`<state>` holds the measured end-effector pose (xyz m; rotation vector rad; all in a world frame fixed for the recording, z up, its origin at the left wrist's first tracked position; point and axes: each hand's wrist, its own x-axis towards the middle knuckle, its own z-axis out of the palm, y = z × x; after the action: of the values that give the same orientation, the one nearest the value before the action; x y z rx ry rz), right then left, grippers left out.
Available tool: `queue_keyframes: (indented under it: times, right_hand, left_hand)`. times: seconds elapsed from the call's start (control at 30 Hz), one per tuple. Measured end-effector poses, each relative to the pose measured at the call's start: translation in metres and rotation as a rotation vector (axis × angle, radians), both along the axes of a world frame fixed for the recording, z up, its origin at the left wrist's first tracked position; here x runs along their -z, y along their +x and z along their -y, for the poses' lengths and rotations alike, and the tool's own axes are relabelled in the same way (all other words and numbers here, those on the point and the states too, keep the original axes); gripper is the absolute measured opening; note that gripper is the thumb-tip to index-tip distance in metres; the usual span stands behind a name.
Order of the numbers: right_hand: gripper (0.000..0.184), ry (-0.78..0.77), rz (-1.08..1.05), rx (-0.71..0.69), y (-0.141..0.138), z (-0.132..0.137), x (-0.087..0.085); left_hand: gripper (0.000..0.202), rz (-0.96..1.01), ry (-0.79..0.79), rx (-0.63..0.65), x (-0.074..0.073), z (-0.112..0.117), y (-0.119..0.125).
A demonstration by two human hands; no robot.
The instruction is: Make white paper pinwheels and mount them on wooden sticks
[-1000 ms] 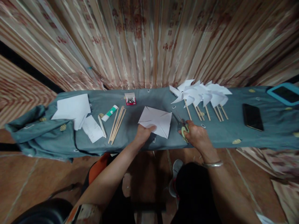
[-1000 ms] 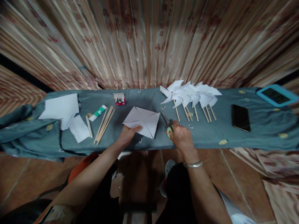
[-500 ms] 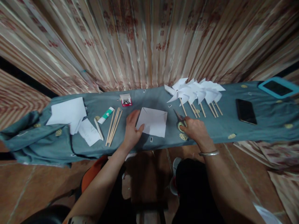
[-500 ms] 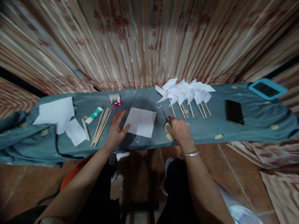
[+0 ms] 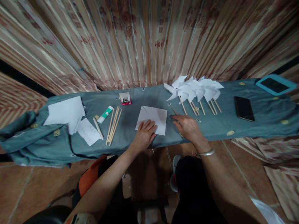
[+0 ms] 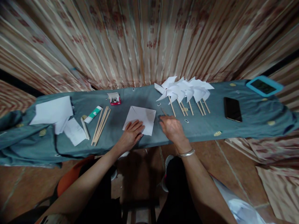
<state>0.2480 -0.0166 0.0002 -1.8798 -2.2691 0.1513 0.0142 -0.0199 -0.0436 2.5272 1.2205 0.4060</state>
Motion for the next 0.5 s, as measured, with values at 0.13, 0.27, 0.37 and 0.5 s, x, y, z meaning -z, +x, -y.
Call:
queue_keyframes:
  times: [0.13,0.27,0.37,0.5]
  right_hand:
    - [0.03,-0.014,-0.213,-0.277,-0.028,0.002,0.012]
    - [0.031,-0.059,-0.142,-0.327,-0.039,0.003,0.016]
    - [0.032,-0.084,-0.091,-0.323,-0.038,0.003,0.015]
    - [0.034,-0.09,-0.041,-0.329,-0.038,0.003,0.013]
  left_hand:
    - [0.039,-0.017,0.005,-0.002,0.001,0.001,0.001]
    - [0.04,-0.009,0.005,-0.005,0.001,0.001,0.001]
    - [0.04,-0.008,0.002,-0.004,0.001,0.001,0.001]
    - [0.04,-0.007,0.001,-0.006,-0.001,0.001,0.001]
